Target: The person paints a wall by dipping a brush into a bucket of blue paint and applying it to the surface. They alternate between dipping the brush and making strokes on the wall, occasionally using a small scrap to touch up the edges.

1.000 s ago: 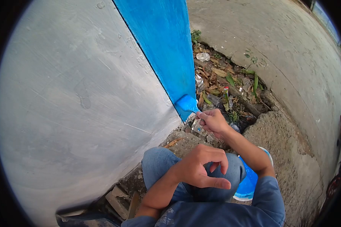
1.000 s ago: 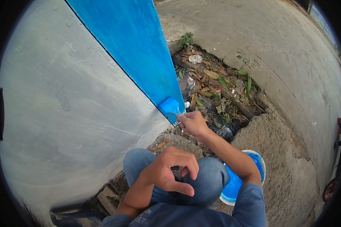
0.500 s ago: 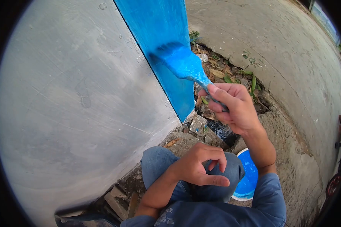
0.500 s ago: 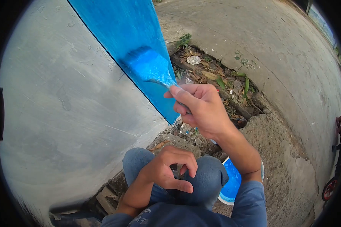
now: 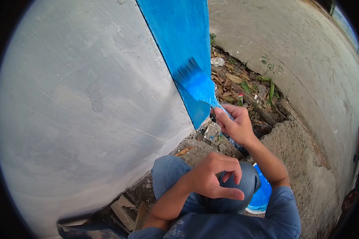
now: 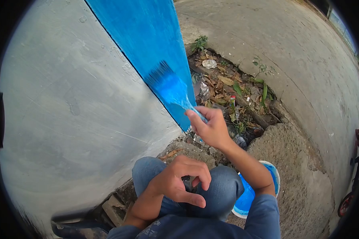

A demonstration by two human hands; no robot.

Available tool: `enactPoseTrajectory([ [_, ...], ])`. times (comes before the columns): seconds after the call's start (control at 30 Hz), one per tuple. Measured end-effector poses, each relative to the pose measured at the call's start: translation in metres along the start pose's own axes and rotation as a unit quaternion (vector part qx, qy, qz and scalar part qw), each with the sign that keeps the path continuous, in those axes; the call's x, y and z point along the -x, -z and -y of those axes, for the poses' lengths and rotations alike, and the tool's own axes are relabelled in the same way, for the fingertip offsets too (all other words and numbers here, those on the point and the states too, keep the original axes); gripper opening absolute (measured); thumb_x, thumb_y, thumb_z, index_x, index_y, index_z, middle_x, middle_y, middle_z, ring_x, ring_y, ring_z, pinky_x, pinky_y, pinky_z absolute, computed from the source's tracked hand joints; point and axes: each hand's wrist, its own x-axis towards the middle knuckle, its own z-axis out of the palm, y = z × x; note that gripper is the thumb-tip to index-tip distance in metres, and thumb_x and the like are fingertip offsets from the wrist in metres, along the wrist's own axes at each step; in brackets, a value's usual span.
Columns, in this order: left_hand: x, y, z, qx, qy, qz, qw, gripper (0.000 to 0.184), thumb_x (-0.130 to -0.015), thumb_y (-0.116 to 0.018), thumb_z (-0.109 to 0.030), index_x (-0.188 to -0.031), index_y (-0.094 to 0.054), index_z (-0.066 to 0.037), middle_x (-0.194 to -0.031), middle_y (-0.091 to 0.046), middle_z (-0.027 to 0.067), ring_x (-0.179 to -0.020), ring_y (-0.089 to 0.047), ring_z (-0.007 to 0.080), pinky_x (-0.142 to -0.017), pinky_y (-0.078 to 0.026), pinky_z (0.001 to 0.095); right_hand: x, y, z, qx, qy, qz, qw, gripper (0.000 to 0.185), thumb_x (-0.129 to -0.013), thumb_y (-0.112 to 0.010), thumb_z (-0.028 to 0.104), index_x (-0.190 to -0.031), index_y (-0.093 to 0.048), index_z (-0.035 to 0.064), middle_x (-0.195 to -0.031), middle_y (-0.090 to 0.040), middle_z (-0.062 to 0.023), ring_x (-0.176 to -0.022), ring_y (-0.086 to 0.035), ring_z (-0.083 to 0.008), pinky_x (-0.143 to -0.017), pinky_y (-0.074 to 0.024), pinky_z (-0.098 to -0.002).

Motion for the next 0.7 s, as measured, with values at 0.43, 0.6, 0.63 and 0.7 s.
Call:
enactPoseTrajectory([
  [0.43,0.000,-0.001,0.000,0.003,0.006,0.010,1.000,0.038,-0.071,-0.083,-0.038,-0.074,-0.061,-0.007,-0.076,-0.062,0.0027,-0.053,-0.053,0.0117,-0.049,-0.042,0.0237,0.033,0.033,-0.152,0.050,-0.296,-0.064,0.952,0.027,-0.095,-0.059,0.021,-0.084,-0.065,-0.0031,-0.060,-0.052,0.0003,-0.044,-0.041,-0.0057,-0.039,-0.0301,-0.0241],
  [0.6,-0.004,-0.004,0.002,0.002,-0.002,0.020,1.000,0.038,-0.071,-0.083,-0.037,-0.075,-0.062,-0.007,-0.076,-0.063,0.0029,-0.053,-0.053,0.0115,-0.049,-0.042,0.0237,0.011,0.030,-0.133,-0.052,-0.333,-0.051,0.940,0.027,-0.094,-0.060,0.021,-0.084,-0.065,-0.0040,-0.059,-0.053,-0.0026,-0.045,-0.043,-0.0082,-0.039,-0.0307,-0.0258],
  [0.63,-0.004,-0.005,0.003,0.001,-0.002,0.018,1.000,0.038,-0.071,-0.083,-0.037,-0.075,-0.061,-0.007,-0.076,-0.062,0.0029,-0.053,-0.053,0.0114,-0.049,-0.042,0.0236,0.004,0.027,-0.121,-0.051,-0.314,-0.048,0.947,0.027,-0.094,-0.060,0.021,-0.085,-0.064,-0.0043,-0.059,-0.053,-0.0025,-0.044,-0.042,-0.0080,-0.039,-0.0291,-0.0260],
  [0.7,-0.005,-0.006,0.002,-0.004,-0.005,0.017,1.000,0.038,-0.072,-0.083,-0.037,-0.075,-0.061,-0.007,-0.076,-0.062,0.0029,-0.053,-0.053,0.0114,-0.049,-0.042,0.0235,-0.003,0.022,-0.085,-0.057,-0.299,-0.045,0.952,0.027,-0.094,-0.060,0.022,-0.085,-0.064,-0.0037,-0.060,-0.052,-0.0017,-0.045,-0.042,-0.0071,-0.039,-0.0284,-0.0250],
])
